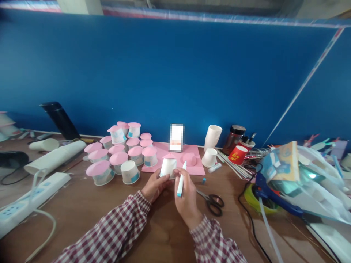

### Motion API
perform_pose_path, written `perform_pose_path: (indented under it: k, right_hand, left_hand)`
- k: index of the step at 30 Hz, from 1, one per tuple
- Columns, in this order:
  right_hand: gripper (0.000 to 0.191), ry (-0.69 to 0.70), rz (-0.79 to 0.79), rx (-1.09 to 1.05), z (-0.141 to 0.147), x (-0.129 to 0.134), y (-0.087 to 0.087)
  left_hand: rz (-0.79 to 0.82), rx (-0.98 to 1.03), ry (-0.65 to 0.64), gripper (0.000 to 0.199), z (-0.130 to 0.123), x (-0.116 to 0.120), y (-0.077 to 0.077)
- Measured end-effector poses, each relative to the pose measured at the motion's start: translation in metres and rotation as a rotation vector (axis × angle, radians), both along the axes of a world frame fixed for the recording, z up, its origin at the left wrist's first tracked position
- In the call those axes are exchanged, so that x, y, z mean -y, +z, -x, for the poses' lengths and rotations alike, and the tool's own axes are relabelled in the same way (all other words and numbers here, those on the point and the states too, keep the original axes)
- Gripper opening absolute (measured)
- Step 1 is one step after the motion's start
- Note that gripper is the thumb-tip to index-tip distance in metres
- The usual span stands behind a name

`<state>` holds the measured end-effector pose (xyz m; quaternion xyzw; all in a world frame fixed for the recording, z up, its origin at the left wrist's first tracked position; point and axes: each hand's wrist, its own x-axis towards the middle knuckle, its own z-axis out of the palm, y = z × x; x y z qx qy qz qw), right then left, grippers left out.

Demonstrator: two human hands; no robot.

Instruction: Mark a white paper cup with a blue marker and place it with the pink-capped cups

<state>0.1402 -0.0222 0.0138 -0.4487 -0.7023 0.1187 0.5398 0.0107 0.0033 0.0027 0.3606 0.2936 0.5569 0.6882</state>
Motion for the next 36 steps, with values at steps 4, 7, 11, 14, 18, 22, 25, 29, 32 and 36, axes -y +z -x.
perform_pose_path:
  k: [4, 7, 11, 14, 18, 22, 25, 29, 32, 36]
  right_hand:
    - [0.023, -0.005, 0.005, -0.007, 0.0005, 0.0005, 0.0006]
    - [0.022, -0.01, 0.018, -0.012, 0.0008, 0.0008, 0.0009]
    - [0.022, -0.009, 0.016, -0.011, 0.0007, 0.0004, 0.0006]
    - [0.022, 0.002, 0.018, -0.017, 0.0006, 0.0005, 0.0007]
    - [0.022, -0.01, 0.012, -0.021, 0.0006, 0.001, 0.0012]
    - [0.023, -0.008, -0.003, -0.009, 0.0002, 0.0004, 0.0005]
    - [0.023, -0.006, 0.003, -0.003, 0.0, 0.0, 0.0]
    - [0.022, -0.004, 0.029, -0.016, 0.0002, 0.0002, -0.0002]
    - [0.022, -0.001, 0.032, -0.022, 0.0001, 0.0004, -0.0007]
    - [0.023, 0.011, 0.017, -0.011, -0.0001, 0.0005, -0.0007]
  left_hand:
    - [0.0, 0.003, -0.007, 0.048, 0.0009, -0.0008, -0.0017]
    - [-0.006, 0.001, -0.008, 0.048, 0.0009, -0.0009, -0.0021]
    - [-0.015, -0.016, -0.007, 0.048, 0.0006, -0.0006, -0.0018]
    - [-0.017, -0.017, -0.004, 0.047, 0.0006, -0.0003, -0.0017]
    - [-0.012, -0.001, -0.003, 0.047, 0.0005, 0.0001, -0.0009]
    - [-0.004, 0.006, -0.003, 0.05, 0.0001, 0.0002, -0.0005]
    - [0.002, 0.001, 0.001, 0.05, 0.0, 0.0001, -0.001]
    - [-0.005, -0.004, -0.005, 0.049, 0.0002, 0.0002, -0.0007]
    - [-0.001, -0.007, -0.006, 0.05, 0.0003, 0.0007, 0.0011]
    - [-0.001, -0.001, -0.003, 0.052, 0.0004, 0.0014, 0.0033]
